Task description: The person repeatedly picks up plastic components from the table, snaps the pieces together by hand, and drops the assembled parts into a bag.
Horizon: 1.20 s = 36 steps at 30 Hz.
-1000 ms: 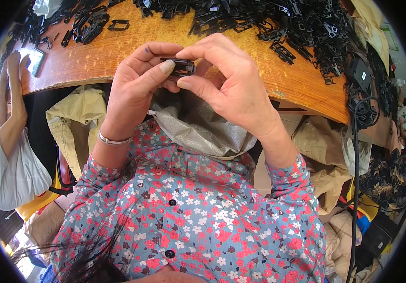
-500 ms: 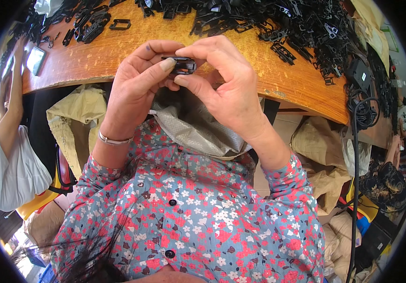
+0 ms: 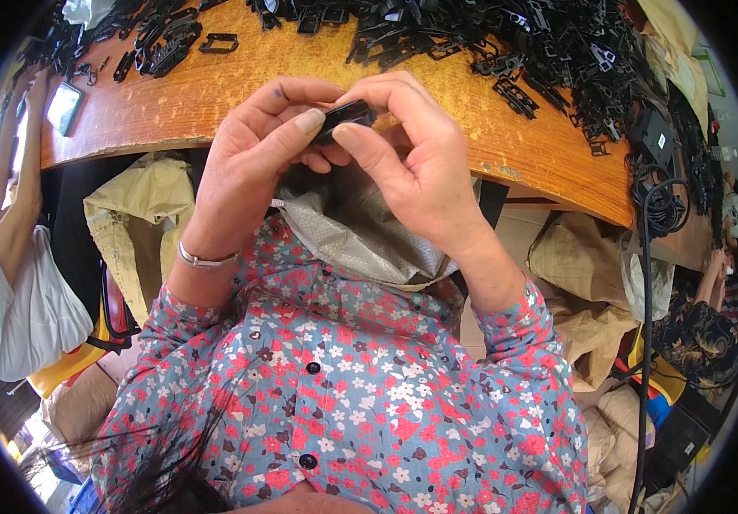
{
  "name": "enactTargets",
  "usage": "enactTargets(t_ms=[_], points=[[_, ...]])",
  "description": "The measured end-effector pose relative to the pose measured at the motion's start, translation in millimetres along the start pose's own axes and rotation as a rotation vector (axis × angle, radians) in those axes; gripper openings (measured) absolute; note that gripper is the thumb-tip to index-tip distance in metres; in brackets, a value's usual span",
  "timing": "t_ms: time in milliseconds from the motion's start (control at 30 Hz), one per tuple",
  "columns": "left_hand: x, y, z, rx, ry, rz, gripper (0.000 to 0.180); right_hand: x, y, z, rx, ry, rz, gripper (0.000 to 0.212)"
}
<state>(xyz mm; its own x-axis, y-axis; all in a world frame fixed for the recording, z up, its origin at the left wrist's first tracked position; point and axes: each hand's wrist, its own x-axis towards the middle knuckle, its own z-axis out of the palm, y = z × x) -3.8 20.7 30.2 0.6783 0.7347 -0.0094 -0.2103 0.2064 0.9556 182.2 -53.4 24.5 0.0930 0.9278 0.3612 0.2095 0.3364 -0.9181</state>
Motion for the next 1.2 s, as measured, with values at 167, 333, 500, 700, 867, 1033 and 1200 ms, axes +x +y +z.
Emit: enactTargets(t_ms=[167, 333, 500, 700, 867, 1033, 1200], points=[[3.5, 1.9, -2.5, 0.197, 0.034, 0.108, 0.025, -3.9, -1.9, -7.0, 0.197, 0.007, 0.116, 0.025], [13.6, 4.2, -9.1, 0.476, 0.148, 0.279, 0.019, -9.9, -7.3, -21.6, 0.262, 0.063, 0.162, 0.020], [34.2, 2.8, -9.1, 0.885, 0.235, 0.353, 0.020, -25.2, -7.4, -30.9, 0.305, 0.085, 0.263, 0.019], [68.9, 3.4, -1.8, 1.245, 0.210, 0.601, 0.022, -37.1, -12.0, -27.0, 0.498, 0.063, 0.289, 0.023], [76.1, -3.6, -9.0, 1.358, 0.199, 0.608, 0.019, -40.8, -11.7, -18.4, 0.561, -0.021, 0.413, 0.022], [64.0, -1.7, -11.5, 1.279, 0.210, 0.573, 0.016, -46.8, -9.0, -17.7, 0.506, -0.142, 0.531, 0.024], [53.2, -0.4, -22.4, 1.193, 0.225, 0.515, 0.015, -45.4, -7.9, -14.3, 0.505, -0.141, 0.567, 0.026]])
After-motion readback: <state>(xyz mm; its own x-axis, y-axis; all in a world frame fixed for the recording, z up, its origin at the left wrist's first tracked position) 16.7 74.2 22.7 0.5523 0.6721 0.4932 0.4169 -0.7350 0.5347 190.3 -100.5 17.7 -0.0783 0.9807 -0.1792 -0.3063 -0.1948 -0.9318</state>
